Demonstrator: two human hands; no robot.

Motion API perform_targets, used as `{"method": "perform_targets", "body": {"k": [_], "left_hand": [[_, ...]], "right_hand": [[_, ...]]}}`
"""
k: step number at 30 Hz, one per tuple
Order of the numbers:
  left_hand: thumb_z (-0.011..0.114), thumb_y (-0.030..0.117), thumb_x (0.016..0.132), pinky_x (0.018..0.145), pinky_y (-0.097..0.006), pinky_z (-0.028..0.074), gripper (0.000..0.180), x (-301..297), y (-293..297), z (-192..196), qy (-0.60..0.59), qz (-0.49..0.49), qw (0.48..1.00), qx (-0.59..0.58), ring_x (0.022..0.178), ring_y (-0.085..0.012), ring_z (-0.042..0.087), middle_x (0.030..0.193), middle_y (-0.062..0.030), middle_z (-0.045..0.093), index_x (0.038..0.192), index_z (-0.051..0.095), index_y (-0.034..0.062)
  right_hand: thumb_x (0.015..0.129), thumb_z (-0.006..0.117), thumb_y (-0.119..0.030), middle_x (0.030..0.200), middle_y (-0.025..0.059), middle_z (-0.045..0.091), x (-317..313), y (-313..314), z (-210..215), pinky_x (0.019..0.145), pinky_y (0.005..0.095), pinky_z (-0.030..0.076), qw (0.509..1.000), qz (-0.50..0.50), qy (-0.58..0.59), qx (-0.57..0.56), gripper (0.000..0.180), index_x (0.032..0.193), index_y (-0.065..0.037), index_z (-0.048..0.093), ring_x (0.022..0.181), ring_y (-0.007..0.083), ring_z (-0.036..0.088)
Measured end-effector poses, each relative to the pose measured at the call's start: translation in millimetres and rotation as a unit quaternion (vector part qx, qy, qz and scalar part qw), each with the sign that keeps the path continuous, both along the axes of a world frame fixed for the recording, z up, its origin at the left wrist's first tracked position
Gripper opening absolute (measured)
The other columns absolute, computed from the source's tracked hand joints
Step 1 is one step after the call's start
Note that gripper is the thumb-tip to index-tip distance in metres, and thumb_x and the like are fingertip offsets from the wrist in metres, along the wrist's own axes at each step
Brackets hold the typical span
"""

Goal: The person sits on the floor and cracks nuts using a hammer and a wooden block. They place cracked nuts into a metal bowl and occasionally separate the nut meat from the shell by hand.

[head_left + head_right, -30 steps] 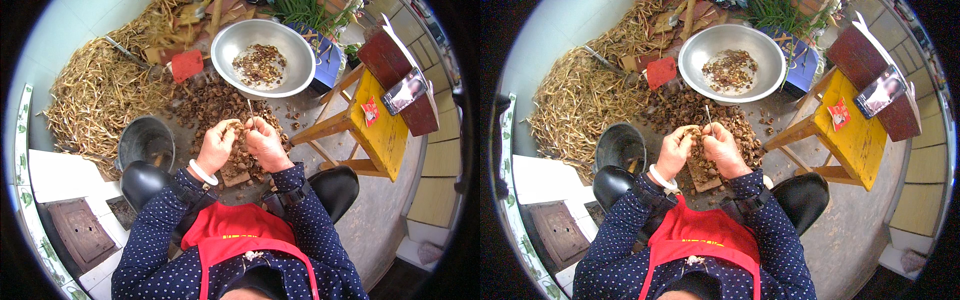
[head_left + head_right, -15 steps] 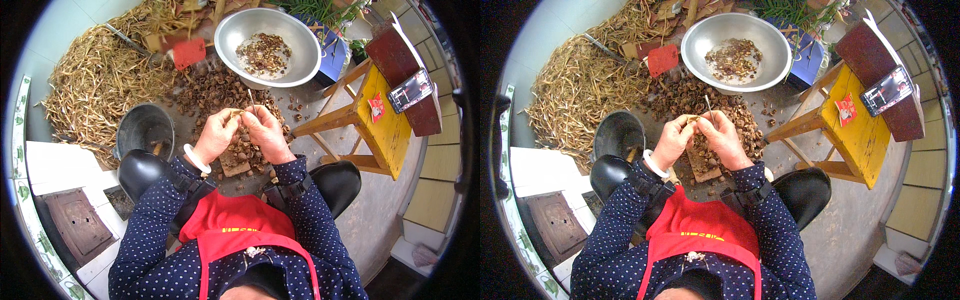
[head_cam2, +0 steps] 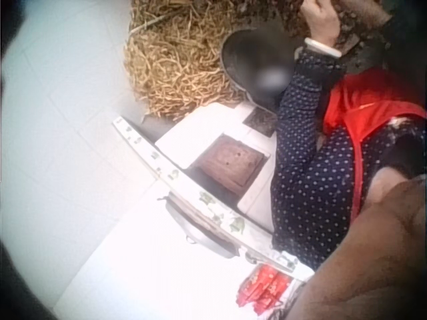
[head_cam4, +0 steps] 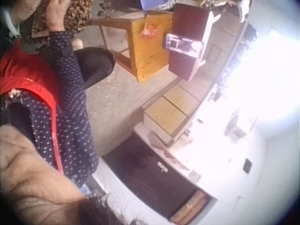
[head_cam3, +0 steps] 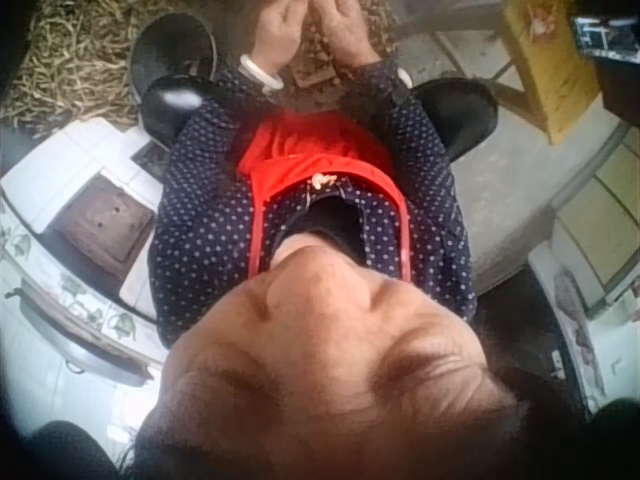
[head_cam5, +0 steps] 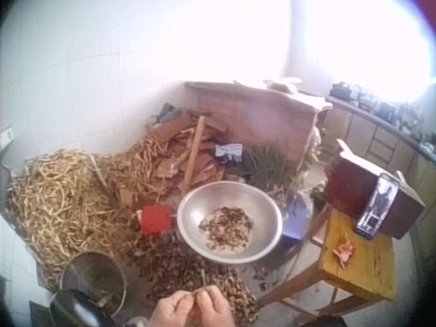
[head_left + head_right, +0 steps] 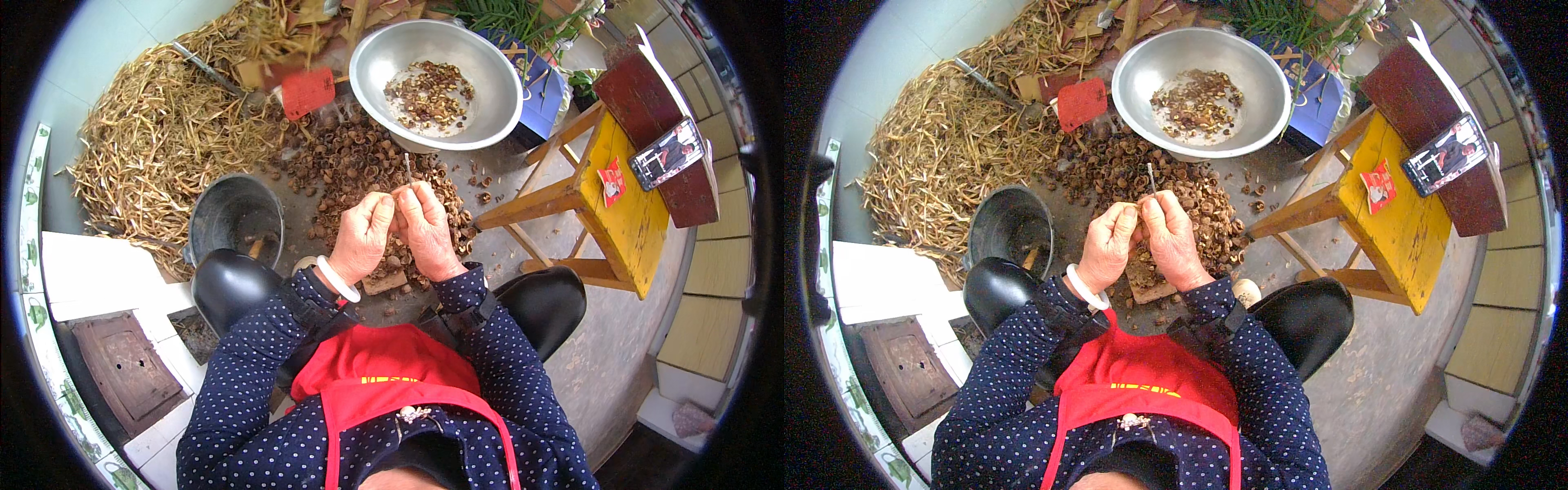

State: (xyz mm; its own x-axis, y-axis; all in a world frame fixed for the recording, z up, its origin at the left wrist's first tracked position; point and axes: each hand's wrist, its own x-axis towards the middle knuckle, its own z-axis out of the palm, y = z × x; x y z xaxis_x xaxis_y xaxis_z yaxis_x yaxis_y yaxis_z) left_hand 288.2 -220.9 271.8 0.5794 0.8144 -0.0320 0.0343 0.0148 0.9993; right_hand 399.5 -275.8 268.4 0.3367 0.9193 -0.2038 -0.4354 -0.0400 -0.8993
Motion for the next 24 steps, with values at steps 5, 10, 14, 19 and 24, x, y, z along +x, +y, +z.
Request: {"method": "perform_targets", "body": {"k": [5, 10, 14, 19, 24], "left_hand": [[0.047, 0.029, 0.098, 0.046, -0.019, 0.034, 0.028, -1, 0, -6, 0.011, 0.007, 1.0, -0.014, 0.054, -0.0029, 0.042, 0.066, 0.0042, 0.051, 0.087, 0.057, 0.006], [0.048, 0.03, 0.098, 0.044, -0.018, 0.032, 0.028, 0, 6, -10, -0.018, 0.005, 1.0, -0.019, 0.053, -0.0026, 0.042, 0.066, 0.0047, 0.051, 0.089, 0.059, 0.006], [0.052, 0.029, 0.097, 0.043, -0.017, 0.029, 0.027, 2, 11, -8, -0.056, 0.063, 0.994, -0.069, 0.052, -0.0003, 0.039, 0.068, 0.006, 0.053, 0.095, 0.063, 0.0053], [0.057, 0.026, 0.094, 0.046, -0.017, 0.034, 0.022, 1, 16, -5, -0.089, 0.087, 0.981, -0.148, 0.055, -0.0016, 0.044, 0.072, 0.0052, 0.057, 0.094, 0.064, 0.0043], [0.054, 0.024, 0.095, 0.044, -0.017, 0.037, 0.02, 0, 19, -6, -0.049, 0.094, 0.994, -0.037, 0.054, -0.0023, 0.048, 0.072, 0.0032, 0.059, 0.097, 0.062, 0.0055]], "right_hand": [[0.099, 0.045, -0.02, 0.069, -0.0064, 0.044, -2, -2, 6, 0.047, 0.0176, 0.03, 0.994, 0.002, 0.102, -0.027, 0.014, 0.094, -0.009, 0.052, 0.056, 0.0016, 0.038], [0.099, 0.044, -0.022, 0.07, -0.0065, 0.046, 1, -1, 8, 0.046, 0.0168, 0.028, 0.996, 0.02, 0.083, -0.029, 0.016, 0.099, -0.01, 0.053, 0.055, 0.0008, 0.035], [0.099, 0.045, -0.021, 0.075, -0.0055, 0.048, 2, -1, 8, 0.051, 0.017, 0.034, 0.999, 0.033, 0.035, -0.005, 0.016, 0.104, -0.007, 0.053, 0.06, 0.0015, 0.04], [0.097, 0.049, -0.014, 0.082, -0.0034, 0.052, -4, 1, 4, 0.068, 0.0201, 0.042, 0.997, 0.016, -0.071, -0.018, 0.013, 0.103, -0.003, 0.052, 0.075, 0.0045, 0.047], [0.095, 0.051, -0.016, 0.07, 0.0035, 0.057, 4, 0, 7, 0.059, 0.0268, 0.045, 0.975, 0.014, -0.219, -0.026, 0.015, 0.103, -0.004, 0.057, 0.063, 0.0119, 0.055]]}}
